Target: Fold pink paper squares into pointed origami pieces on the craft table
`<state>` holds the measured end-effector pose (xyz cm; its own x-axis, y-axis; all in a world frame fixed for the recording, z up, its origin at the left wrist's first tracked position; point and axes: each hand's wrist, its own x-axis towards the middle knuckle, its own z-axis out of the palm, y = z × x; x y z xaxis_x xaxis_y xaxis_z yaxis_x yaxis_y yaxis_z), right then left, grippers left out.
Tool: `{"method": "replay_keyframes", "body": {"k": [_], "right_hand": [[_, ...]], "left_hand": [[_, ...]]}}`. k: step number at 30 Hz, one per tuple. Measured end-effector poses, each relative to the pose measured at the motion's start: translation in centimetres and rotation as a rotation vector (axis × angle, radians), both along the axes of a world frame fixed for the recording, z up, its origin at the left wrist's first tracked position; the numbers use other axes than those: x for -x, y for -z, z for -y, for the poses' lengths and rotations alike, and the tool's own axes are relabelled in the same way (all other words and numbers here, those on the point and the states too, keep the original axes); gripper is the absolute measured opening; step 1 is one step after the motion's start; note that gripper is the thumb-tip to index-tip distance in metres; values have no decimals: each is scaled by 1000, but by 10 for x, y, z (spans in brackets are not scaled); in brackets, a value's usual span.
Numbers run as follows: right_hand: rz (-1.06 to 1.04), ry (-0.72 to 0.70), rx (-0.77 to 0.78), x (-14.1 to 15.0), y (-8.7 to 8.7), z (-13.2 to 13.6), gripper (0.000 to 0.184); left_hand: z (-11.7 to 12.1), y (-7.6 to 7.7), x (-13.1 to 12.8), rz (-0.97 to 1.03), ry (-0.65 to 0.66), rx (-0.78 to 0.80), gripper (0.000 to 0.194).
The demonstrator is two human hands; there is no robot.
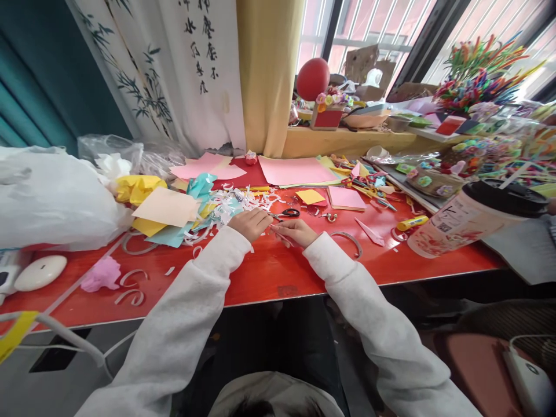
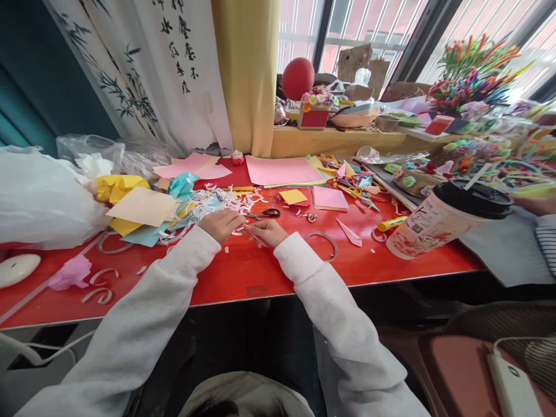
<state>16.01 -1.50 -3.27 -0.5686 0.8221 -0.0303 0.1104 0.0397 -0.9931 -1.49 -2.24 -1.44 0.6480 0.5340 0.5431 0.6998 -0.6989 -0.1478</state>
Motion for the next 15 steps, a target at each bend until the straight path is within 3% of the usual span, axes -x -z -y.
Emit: {"method": "replay_keyframes", "body": {"k": [4, 7, 11, 15], "right_hand": [[-14, 15, -5, 1, -1, -1, 31], [-54, 50, 30, -1, -1, -3, 30], [-97, 55, 74, -4, 0, -4, 30], [-119, 70, 95, -4, -1, -4, 30]], "left_hand": [[-1, -1, 2, -9, -8, -23, 25], [-6, 1, 5, 124, -7, 49, 23], [-11, 3, 5, 500, -1, 367, 22], [-8, -1, 4, 646, 96, 727, 24]]}}
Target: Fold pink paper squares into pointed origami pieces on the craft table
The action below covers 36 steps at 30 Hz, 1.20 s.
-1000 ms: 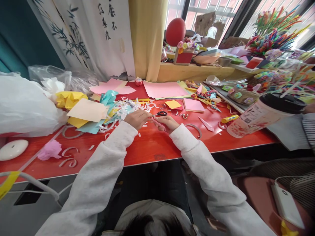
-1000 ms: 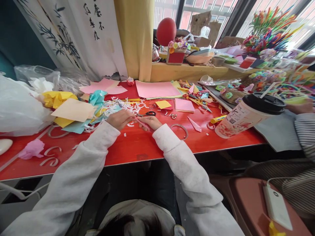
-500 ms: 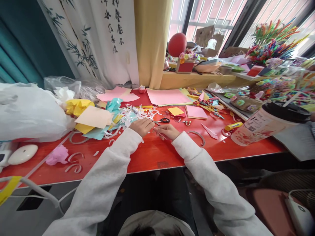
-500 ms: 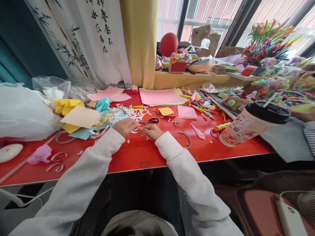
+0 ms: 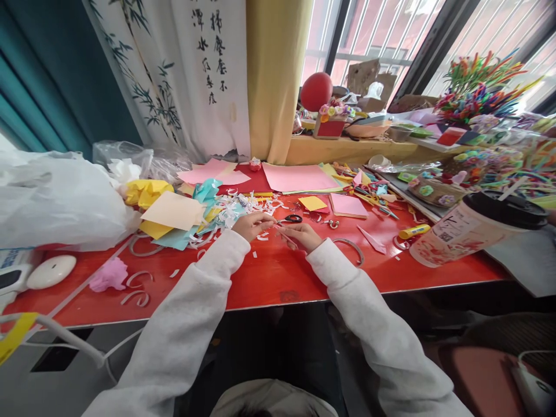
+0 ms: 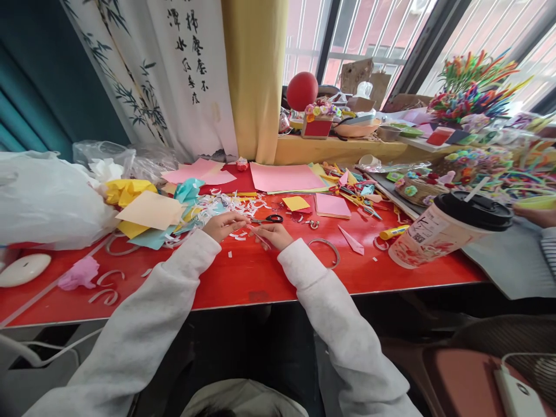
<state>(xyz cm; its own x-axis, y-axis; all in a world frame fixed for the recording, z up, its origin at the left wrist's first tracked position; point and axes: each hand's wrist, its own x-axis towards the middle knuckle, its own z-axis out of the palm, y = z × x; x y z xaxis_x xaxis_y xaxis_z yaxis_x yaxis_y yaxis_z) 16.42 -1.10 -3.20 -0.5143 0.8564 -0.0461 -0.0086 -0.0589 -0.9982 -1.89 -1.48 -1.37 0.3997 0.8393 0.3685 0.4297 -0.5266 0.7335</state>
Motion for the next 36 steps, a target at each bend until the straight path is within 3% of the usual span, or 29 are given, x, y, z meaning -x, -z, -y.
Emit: {"method": "replay_keyframes", "body": {"k": [4, 7, 14, 17, 23, 30, 36], "right_hand": [[-9, -35, 0, 0, -3, 2, 30], [3, -83, 1, 1, -4, 4, 30], [73, -70, -65, 4, -2, 5, 38], [48, -96, -39, 5, -2, 5, 33], [-3, -205, 58, 4, -2, 6, 30], [-47, -171, 175, 6, 0, 7, 29], [74, -225, 156, 5, 0, 8, 26]], "left_hand": [[4, -1, -3, 127, -9, 126, 31], [3, 1, -5, 119, 19, 137, 23], [0, 3, -4, 72, -82, 5, 16], [-1, 5, -5, 28, -93, -47, 15], [-2, 10, -7, 30, -66, 78, 18], [0, 10, -7, -19, -86, 58, 18], [3, 12, -13, -40, -126, -34, 17]]}}
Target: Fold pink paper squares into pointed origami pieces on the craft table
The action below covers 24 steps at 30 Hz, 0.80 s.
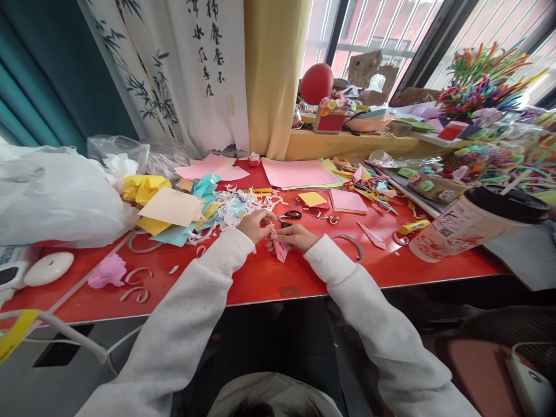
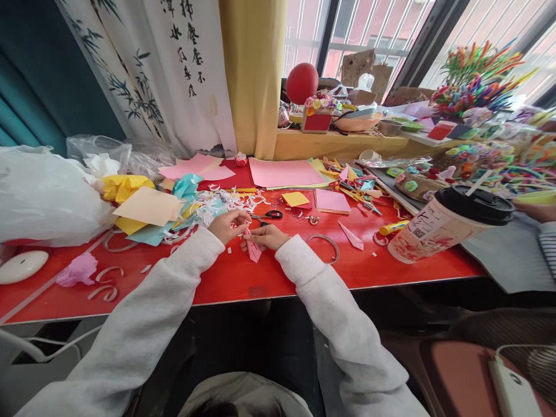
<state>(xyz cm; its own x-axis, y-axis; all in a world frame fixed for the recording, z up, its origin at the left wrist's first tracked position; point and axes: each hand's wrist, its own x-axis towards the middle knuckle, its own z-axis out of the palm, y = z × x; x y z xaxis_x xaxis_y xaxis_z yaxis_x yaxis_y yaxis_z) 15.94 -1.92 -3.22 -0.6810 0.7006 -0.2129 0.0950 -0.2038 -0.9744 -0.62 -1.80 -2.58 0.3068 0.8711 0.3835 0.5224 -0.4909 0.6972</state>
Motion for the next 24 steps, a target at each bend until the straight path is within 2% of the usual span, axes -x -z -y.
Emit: {"method": "replay_keyframes", "body": {"k": [3, 5, 9, 11, 15, 20, 24], "right_hand": [[19, 15, -14, -1, -2, 1, 28], [-46, 89, -13, -1, -2, -1, 29], [-226, 418, -126, -3, 1, -8, 30], [-282, 512, -197, -3, 3, -12, 29], [-281, 454, -238, -2, 5, -13, 30], [-309, 408, -142, 0, 2, -10, 41], [-250, 416, -233, -1, -1, -7, 34]], "left_hand": [[-1, -2, -1, 79, -10, 83, 24], [-2, -3, 0, 147, -2, 177, 31], [-3, -4, -1, 215, 97, 358, 41], [-1, -2, -5, 303, 159, 455, 46], [2, -1, -12, 468, 183, 520, 40], [3, -7, -11, 540, 91, 473, 40], [2, -9, -9, 542, 77, 468, 40]]}}
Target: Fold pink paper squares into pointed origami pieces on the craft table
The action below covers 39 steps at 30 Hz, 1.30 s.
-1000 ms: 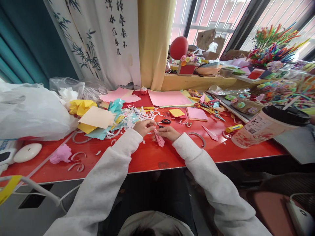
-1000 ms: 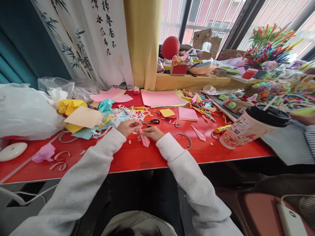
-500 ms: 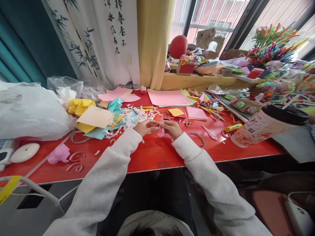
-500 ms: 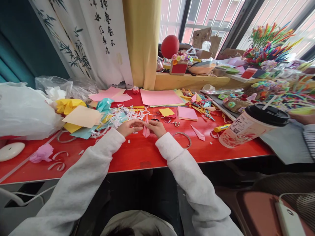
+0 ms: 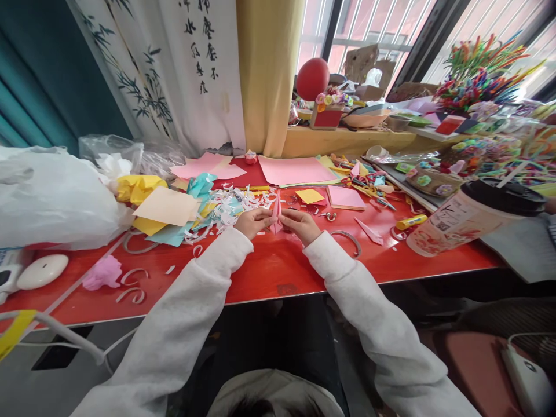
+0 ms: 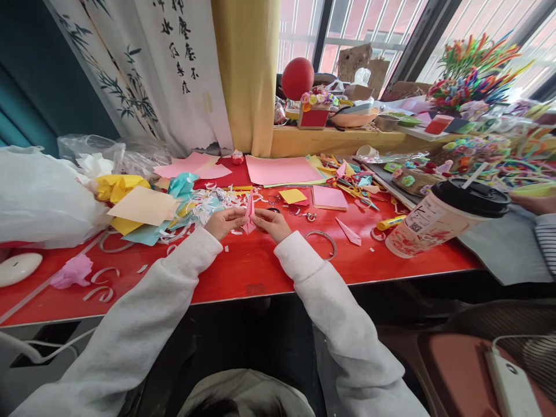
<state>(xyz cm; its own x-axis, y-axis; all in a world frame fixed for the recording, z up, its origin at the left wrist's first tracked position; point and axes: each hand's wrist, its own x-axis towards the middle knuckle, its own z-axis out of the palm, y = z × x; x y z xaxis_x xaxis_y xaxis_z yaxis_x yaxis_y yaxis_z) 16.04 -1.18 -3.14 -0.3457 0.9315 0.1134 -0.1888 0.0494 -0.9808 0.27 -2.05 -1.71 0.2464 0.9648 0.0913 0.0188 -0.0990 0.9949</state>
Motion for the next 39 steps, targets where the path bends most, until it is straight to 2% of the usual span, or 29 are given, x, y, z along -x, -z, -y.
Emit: {"method": "replay_keyframes", "body": {"k": [4, 9, 16, 19, 22, 25, 27, 30, 36, 39], "right_hand": [[101, 64, -90, 0, -2, 2, 31], [168, 129, -81, 1, 1, -1, 33], [190, 44, -131, 1, 2, -1, 32], [230, 65, -182, 2, 0, 0, 31], [269, 126, -216, 1, -1, 1, 29], [289, 133, -217, 0, -2, 3, 28], [278, 82, -187, 1, -2, 4, 29], [250, -36, -118, 5, -1, 6, 30], [137, -256, 128, 7, -5, 10, 31], [107, -270, 204, 7, -6, 12, 28]], "left_hand": [[-2, 6, 0, -37, 39, -1, 36], [-6, 11, 0, -58, 71, 7, 39], [-7, 13, 1, -73, 15, 17, 37], [-6, 15, -1, -106, 35, 4, 36], [-3, 14, -1, -260, 29, -83, 33], [-2, 7, 2, -484, -89, -248, 27], [-1, 2, 4, -488, -142, -299, 27], [-2, -2, 6, -415, -122, -320, 29], [-2, -2, 9, -310, -142, -228, 30], [-2, -4, 10, -271, -148, -191, 29]]}}
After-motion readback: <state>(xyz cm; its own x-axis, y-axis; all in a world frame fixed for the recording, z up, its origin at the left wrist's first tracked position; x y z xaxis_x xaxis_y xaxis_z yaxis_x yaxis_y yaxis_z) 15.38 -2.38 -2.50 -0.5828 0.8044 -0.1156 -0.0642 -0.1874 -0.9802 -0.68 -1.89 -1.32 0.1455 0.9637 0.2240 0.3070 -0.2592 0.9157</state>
